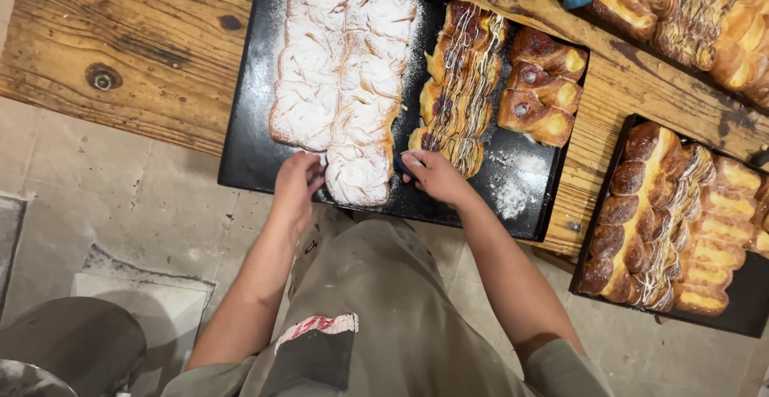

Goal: Organizing and separating baked pastries on trays using a metal spatula on a wooden work table

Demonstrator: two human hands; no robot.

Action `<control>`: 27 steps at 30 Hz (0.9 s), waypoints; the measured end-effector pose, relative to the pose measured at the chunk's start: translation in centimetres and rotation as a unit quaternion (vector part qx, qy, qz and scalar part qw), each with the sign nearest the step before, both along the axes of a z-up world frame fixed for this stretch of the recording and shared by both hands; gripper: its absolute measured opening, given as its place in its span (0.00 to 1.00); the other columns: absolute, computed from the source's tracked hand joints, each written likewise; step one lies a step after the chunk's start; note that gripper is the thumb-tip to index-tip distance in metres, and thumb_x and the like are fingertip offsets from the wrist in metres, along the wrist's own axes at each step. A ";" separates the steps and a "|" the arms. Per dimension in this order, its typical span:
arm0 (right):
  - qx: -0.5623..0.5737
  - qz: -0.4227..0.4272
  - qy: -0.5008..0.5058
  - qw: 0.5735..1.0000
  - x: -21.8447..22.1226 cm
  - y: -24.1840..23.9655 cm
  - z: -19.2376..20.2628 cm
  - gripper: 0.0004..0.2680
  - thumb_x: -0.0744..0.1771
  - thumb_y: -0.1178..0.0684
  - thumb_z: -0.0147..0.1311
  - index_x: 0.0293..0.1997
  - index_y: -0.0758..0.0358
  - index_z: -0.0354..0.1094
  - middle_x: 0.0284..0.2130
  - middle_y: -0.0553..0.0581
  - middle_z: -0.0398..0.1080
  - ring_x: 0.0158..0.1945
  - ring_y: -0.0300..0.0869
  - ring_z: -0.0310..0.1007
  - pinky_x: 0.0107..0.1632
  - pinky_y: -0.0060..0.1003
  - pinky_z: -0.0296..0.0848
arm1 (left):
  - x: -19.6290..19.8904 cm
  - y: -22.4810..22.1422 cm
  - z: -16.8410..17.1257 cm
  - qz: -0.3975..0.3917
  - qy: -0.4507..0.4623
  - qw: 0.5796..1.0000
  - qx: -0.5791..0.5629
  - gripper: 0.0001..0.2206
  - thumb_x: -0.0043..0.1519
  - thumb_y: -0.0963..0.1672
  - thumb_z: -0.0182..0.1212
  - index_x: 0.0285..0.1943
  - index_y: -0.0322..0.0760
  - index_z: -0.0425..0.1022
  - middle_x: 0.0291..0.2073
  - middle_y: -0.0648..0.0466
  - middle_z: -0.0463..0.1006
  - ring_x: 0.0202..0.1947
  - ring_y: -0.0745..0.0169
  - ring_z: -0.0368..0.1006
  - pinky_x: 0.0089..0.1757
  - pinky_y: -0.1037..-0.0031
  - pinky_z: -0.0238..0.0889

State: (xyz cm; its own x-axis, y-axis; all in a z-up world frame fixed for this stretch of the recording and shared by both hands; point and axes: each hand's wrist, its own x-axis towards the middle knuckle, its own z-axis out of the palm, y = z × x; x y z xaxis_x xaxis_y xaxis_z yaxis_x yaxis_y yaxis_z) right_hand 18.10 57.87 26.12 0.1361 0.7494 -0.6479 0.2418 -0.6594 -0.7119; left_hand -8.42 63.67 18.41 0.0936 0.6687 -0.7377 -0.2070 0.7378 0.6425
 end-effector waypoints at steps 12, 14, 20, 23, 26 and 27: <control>-0.022 -0.014 0.020 0.999 -0.3 -0.4 -0.7 0.13 0.72 0.47 0.46 0.57 0.60 0.73 0.25 0.56 0.75 0.26 0.33 0.67 0.32 0.24 0.73 | -0.1 2.5 2.1 0.159 -0.212 0.964 -0.036 0.14 0.61 0.55 0.62 0.40 0.48 0.67 0.35 0.56 0.68 0.43 0.60 0.69 0.49 0.70 0.63; -0.018 -0.019 0.029 0.999 -0.3 -0.5 -1.1 0.12 0.72 0.48 0.47 0.57 0.61 0.73 0.24 0.56 0.74 0.24 0.33 0.66 0.30 0.24 0.72 | -0.2 2.9 2.0 0.162 -0.229 0.960 -0.009 0.16 0.63 0.54 0.63 0.50 0.48 0.66 0.48 0.53 0.66 0.56 0.54 0.62 0.59 0.63 0.52; -0.008 -0.029 0.045 0.999 -0.6 -0.5 -1.2 0.12 0.72 0.49 0.47 0.57 0.62 0.72 0.23 0.56 0.72 0.21 0.32 0.64 0.27 0.22 0.70 | -0.7 5.4 0.8 0.116 -0.325 0.938 0.024 0.36 0.64 0.62 0.55 0.73 0.42 0.57 0.73 0.38 0.55 0.75 0.38 0.48 0.70 0.49 0.35; -0.009 -0.023 0.044 0.999 -0.4 -0.5 -0.8 0.13 0.72 0.49 0.46 0.58 0.63 0.72 0.24 0.57 0.73 0.22 0.33 0.64 0.28 0.23 0.70 | -0.8 6.8 4.8 0.105 -0.344 0.933 0.023 0.38 0.62 0.64 0.49 0.73 0.41 0.60 0.71 0.39 0.61 0.73 0.35 0.55 0.69 0.46 0.42; -0.014 -0.016 0.047 0.999 -0.4 -0.5 -1.2 0.13 0.72 0.48 0.46 0.58 0.62 0.72 0.24 0.56 0.73 0.23 0.32 0.64 0.30 0.22 0.70 | -1.6 8.0 4.0 0.066 -0.339 0.938 0.010 0.41 0.60 0.65 0.46 0.74 0.40 0.60 0.70 0.39 0.64 0.71 0.34 0.58 0.67 0.43 0.47; -0.016 -0.017 0.049 0.999 -0.4 -0.5 -1.5 0.14 0.72 0.47 0.46 0.59 0.61 0.71 0.24 0.55 0.73 0.23 0.31 0.64 0.31 0.22 0.70 | -1.8 8.5 2.6 0.047 -0.344 0.938 -0.006 0.43 0.58 0.66 0.46 0.75 0.40 0.59 0.70 0.41 0.65 0.70 0.34 0.60 0.66 0.41 0.51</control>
State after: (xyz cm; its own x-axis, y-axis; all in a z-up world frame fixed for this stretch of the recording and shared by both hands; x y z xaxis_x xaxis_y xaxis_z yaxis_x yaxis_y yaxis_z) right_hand 17.69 57.36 24.64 0.0953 0.7241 -0.6831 0.1495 -0.6889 -0.7093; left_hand -10.26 72.18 21.03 0.4915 0.6897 -0.5318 -0.6333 0.7022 0.3253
